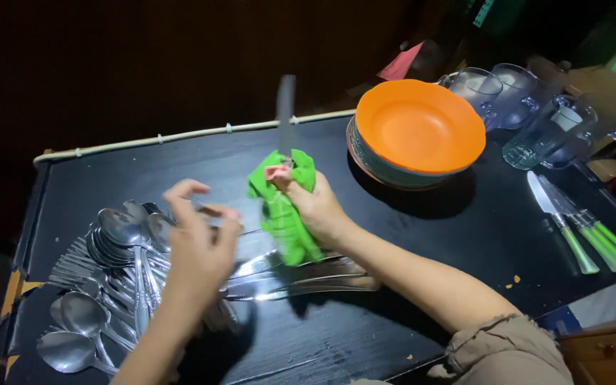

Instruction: The recorder is wiping orange plates and a large amount of metal cutlery using a green cloth.

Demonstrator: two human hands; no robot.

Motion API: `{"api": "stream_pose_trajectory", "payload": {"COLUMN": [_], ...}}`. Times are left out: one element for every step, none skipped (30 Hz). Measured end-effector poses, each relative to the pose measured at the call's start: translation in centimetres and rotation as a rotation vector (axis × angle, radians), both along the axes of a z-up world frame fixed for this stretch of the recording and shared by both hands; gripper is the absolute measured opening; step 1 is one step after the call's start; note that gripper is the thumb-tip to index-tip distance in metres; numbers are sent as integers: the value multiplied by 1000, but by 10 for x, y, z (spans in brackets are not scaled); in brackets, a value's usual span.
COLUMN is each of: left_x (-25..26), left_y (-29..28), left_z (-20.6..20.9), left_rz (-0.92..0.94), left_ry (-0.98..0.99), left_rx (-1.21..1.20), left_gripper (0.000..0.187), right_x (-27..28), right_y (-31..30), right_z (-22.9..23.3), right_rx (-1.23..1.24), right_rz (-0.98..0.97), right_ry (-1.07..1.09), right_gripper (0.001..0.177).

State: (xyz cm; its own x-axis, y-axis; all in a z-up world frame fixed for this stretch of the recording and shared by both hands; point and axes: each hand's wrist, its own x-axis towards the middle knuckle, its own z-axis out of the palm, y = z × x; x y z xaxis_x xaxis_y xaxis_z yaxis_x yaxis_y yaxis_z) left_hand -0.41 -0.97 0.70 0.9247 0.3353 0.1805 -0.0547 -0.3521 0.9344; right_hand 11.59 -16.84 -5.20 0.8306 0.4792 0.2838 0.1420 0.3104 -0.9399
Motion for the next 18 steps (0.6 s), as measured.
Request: {"api": "stream_pose_trajectory", "payload": {"left_x": [3,5,7,7,6,5,8,11,14,12,12,12,10,8,5,7,8,9], "left_y": [9,19,28,27,26,24,30,35,39,41,45,48,42,37,30,27,25,23], "left_z": [-4,-8,-12,-12,-12,-13,-18,-22,-28,-27,-25,-22,-14,-5,2,-4,-11,-17], "left_rz": [-4,-36,-67,-68,-162,-257,-256,-262,-269,-269,-231,-192,-198,-193,-186,-190,-193,-197], "left_ry": [1,-72,-145,-144,-206,-268,-265,-255,-247,-245,-233,-220,-220,-203,-184,-182,-162,-142], "left_rx": [1,-91,-183,-181,-259,-337,-338,-411,-486,-489,-601,-713,-711,-789,-870,-870,-838,-806], "left_gripper": [46,46,47,47,49,51,51,49,47,47,45,43,43,42,43,43,40,39], "right_x": [-2,-4,-6,-12,-19,-26,-25,-24,-24,-25,-24,-24,-28,-32,-37,-40,-42,-44], "right_y": [-2,-5,-6,-2,2,6,7,8,8,6,5,5,6,7,7,8,10,13], "right_z": [-2,-4,-6,-6,-7,-8,-13,-17,-22,-24,-24,-24,-20,-16,-12,-9,-5,-1], "right_rx": [1,-17,-34,-32,-128,-224,-225,-224,-224,-227,-207,-187,-186,-210,-235,-235,-248,-261], "right_rz": [-4,74,154,153,143,132,132,204,276,275,425,574,569,513,457,453,396,340], "right_ry": [1,52,102,103,-15,-133,-130,-139,-148,-146,-137,-127,-130,-70,-7,-7,-29,-52], "right_gripper": [32,27,22,22,23,27,27,32,38,38,40,41,41,40,39,39,38,38]}}
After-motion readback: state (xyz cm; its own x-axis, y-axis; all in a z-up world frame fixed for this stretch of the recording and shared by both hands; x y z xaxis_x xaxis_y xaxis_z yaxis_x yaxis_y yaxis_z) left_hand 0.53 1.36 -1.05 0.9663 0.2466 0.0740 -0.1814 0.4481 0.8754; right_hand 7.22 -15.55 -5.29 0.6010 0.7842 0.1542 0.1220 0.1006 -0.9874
